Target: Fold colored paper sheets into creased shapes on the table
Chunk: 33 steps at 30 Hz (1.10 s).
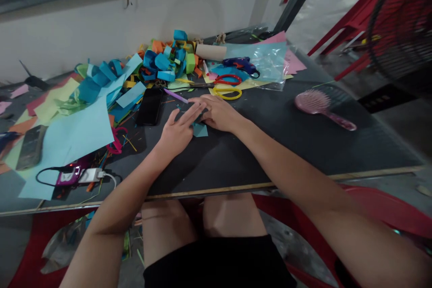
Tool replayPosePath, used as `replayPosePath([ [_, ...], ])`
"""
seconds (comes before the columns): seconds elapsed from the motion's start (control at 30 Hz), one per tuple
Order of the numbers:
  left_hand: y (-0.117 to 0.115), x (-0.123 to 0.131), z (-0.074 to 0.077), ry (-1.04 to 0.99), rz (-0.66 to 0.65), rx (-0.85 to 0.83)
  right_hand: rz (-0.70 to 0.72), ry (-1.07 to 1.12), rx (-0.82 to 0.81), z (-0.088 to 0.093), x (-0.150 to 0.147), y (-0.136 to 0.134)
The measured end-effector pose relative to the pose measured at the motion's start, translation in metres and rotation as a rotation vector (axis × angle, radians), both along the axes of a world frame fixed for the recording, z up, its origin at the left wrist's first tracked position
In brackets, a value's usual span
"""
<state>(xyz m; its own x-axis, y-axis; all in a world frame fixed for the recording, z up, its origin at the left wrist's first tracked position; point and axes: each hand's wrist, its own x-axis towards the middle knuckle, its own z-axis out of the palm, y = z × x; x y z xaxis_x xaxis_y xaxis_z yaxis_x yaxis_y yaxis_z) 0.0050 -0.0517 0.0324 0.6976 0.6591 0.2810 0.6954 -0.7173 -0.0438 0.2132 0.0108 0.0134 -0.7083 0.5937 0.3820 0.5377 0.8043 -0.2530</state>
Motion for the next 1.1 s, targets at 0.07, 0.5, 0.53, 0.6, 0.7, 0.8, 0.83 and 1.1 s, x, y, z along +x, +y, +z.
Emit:
replayPosePath([
  [0.07,0.0,-0.001,0.001,0.004,0.005,0.004,0.011,-0.011,-0.013,0.0,0.0,-0.001],
  [0.5,0.002,-0.009,0.017,0.07,-0.064,-0.021,0.075,-0.109,-0.161,0.0,0.01,0.004],
  [0.53,0.002,-0.008,0.015,0.06,-0.05,-0.021,0.081,-0.114,-0.181,0.001,0.011,0.004],
  [0.6,0.002,-0.005,0.012,0.041,-0.022,-0.023,0.085,-0.115,-0.22,0.003,0.014,0.002],
  [0.7,0.002,-0.002,0.009,0.04,-0.022,-0.028,0.084,-0.105,-0.261,0.004,0.017,0.003],
  [0.8,0.003,-0.005,0.011,0.074,-0.066,-0.031,0.099,-0.113,-0.278,0.004,0.018,0.005],
  [0.83,0.005,-0.007,0.012,0.088,-0.087,-0.036,0.106,-0.118,-0.282,0.004,0.018,0.006],
  [1.1,0.014,-0.018,0.018,0.154,-0.091,-0.017,0.106,-0.086,-0.384,-0.004,0.021,0.015],
])
